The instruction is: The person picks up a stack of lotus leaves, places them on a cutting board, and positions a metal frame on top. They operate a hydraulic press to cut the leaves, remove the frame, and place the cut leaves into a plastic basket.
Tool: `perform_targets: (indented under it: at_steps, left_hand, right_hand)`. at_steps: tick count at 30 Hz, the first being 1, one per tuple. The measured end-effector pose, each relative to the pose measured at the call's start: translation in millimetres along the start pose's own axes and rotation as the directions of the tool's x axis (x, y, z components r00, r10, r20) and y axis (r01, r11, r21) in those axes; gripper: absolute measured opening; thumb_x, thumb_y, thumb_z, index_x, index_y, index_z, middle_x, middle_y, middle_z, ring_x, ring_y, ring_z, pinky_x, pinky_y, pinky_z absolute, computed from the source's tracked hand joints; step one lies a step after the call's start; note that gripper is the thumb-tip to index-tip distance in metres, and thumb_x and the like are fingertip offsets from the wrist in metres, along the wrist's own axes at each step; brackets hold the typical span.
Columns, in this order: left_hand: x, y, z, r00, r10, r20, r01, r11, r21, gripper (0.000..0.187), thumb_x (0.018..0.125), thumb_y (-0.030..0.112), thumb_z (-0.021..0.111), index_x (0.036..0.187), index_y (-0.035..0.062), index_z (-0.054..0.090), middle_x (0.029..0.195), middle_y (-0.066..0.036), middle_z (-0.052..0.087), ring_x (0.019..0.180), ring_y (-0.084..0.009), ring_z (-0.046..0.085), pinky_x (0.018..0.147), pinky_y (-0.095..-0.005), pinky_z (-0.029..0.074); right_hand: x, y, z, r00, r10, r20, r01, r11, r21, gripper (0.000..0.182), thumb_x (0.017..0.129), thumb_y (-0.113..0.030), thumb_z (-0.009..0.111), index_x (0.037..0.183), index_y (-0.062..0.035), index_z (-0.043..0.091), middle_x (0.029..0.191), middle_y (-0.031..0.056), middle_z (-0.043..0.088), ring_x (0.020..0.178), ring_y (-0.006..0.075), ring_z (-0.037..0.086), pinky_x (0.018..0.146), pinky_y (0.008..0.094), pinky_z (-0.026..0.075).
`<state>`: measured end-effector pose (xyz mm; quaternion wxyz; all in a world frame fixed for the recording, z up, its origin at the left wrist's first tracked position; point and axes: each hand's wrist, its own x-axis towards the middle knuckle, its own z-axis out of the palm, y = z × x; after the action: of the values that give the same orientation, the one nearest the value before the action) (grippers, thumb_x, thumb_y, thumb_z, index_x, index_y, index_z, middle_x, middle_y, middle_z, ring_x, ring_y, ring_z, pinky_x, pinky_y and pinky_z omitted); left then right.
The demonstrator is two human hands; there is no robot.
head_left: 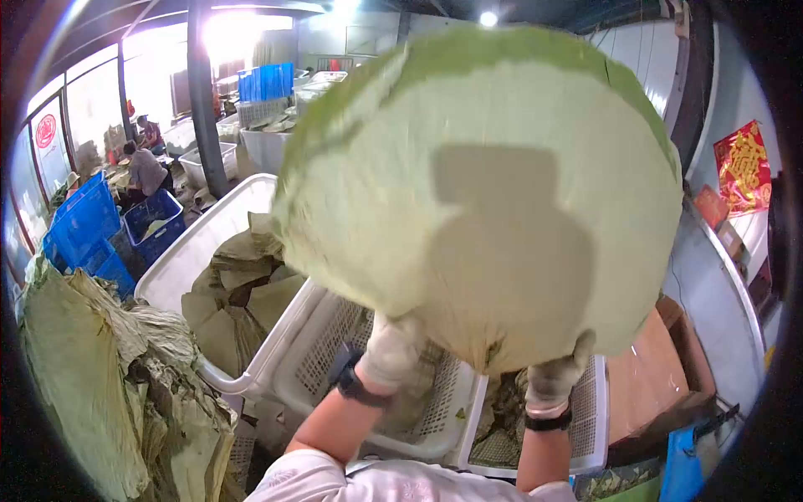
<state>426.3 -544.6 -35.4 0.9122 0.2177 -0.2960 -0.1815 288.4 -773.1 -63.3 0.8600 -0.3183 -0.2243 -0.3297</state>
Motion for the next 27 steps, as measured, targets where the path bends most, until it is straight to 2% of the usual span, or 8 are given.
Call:
perform_targets:
  at_steps: [7,10,15,17,21,23,25,27]
  left_hand:
    - [7.3,-18.3,-1.5,0.997,0.019,-0.073,-0.028,0.991,-0.134,0.043,0.09,0.004,0.06,0.132,-0.0004,0.055,0.123,-0.008,0.064,0.112,-0.0223,0.063,0.095,-0.0373,0.052]
    - [22.1,-17.5,2.8,1.0,0.026,0.005,-0.025,0.99,-0.141,0.04,0.092,0.007,0.062,0.13,0.0,0.056,0.118,-0.008,0.065,0.109,-0.022,0.064,0.092,-0.037,0.053]
    - [6.5,-39.8,-50.8,0.989,-0.149,-0.001,0.146,0.972,-0.184,0.038,0.094,0.007,0.062,0.13,0.0,0.056,0.119,-0.01,0.064,0.105,-0.0232,0.064,0.089,-0.0401,0.056]
    - [-0.4,-57.5,-63.9,0.992,-0.068,-0.102,0.085,0.982,0.168,0.033,0.097,0.007,0.057,0.129,-0.0004,0.056,0.121,-0.011,0.063,0.105,-0.0254,0.065,0.089,-0.0421,0.057]
    - [22.6,-51.6,-54.7,0.977,-0.203,-0.062,0.2,0.978,-0.053,0.03,0.099,0.015,0.057,0.126,0.001,0.059,0.121,-0.012,0.064,0.109,-0.0255,0.064,0.094,-0.0403,0.055]
    - [26.0,-50.1,-69.8,0.964,-0.22,0.15,0.231,0.971,-0.064,0.038,0.099,0.026,0.064,0.127,0.002,0.057,0.122,-0.011,0.063,0.107,-0.0278,0.064,0.089,-0.0433,0.058]
    - [16.6,-65.3,-59.0,0.976,-0.211,-0.049,0.216,0.966,0.142,0.046,0.094,0.032,0.07,0.129,0.0045,0.058,0.123,-0.011,0.063,0.108,-0.0294,0.064,0.091,-0.0458,0.057]
    - [6.9,-79.2,-76.1,0.908,-0.42,-0.009,0.408,0.887,-0.215,0.055,0.088,0.034,0.075,0.132,0.0061,0.058,0.128,-0.01,0.062,0.114,-0.0311,0.062,0.097,-0.0486,0.053]
  right_hand:
    - [-27.6,-11.0,-27.0,0.927,-0.103,-0.361,0.014,0.97,-0.241,0.064,0.1,-0.047,0.059,0.148,-0.0069,0.046,0.15,0.0115,0.05,0.135,0.0332,0.048,0.114,0.0532,0.038]
    - [-17.1,-30.0,-15.1,0.952,-0.064,-0.299,0.059,0.998,-0.025,0.065,0.098,-0.048,0.061,0.147,-0.0074,0.047,0.148,0.0122,0.052,0.134,0.0342,0.049,0.114,0.0533,0.038]
    - [-44.2,-45.8,-13.7,0.953,-0.168,-0.253,0.134,0.98,-0.146,0.063,0.097,-0.044,0.064,0.145,-0.0064,0.049,0.143,0.013,0.057,0.131,0.0336,0.053,0.113,0.0534,0.04]
    - [-53.4,-45.3,-34.4,0.917,-0.177,-0.356,0.114,0.975,-0.191,0.061,0.097,-0.041,0.065,0.144,-0.0056,0.049,0.142,0.0137,0.058,0.129,0.0341,0.054,0.112,0.0535,0.041]
    - [-75.8,-59.0,-52.7,0.802,-0.304,-0.514,0.136,0.931,-0.339,0.06,0.097,-0.038,0.065,0.144,-0.0042,0.049,0.141,0.015,0.059,0.125,0.0353,0.058,0.108,0.0528,0.047]
    - [-70.9,-64.9,-34.3,0.832,-0.296,-0.469,0.119,0.921,-0.371,0.063,0.096,-0.041,0.066,0.143,-0.0035,0.049,0.141,0.0151,0.059,0.121,0.035,0.061,0.104,0.0519,0.05]
    - [-79.3,-63.3,-3.8,0.812,-0.409,-0.417,0.254,0.89,-0.379,0.066,0.094,-0.044,0.068,0.144,-0.0048,0.049,0.142,0.0127,0.058,0.125,0.0345,0.059,0.107,0.0518,0.047]
    - [-104.7,-56.2,-27.8,0.811,-0.315,-0.494,0.258,0.949,-0.182,0.07,0.092,-0.047,0.07,0.145,-0.007,0.048,0.144,0.0103,0.057,0.129,0.0333,0.055,0.112,0.0511,0.042]
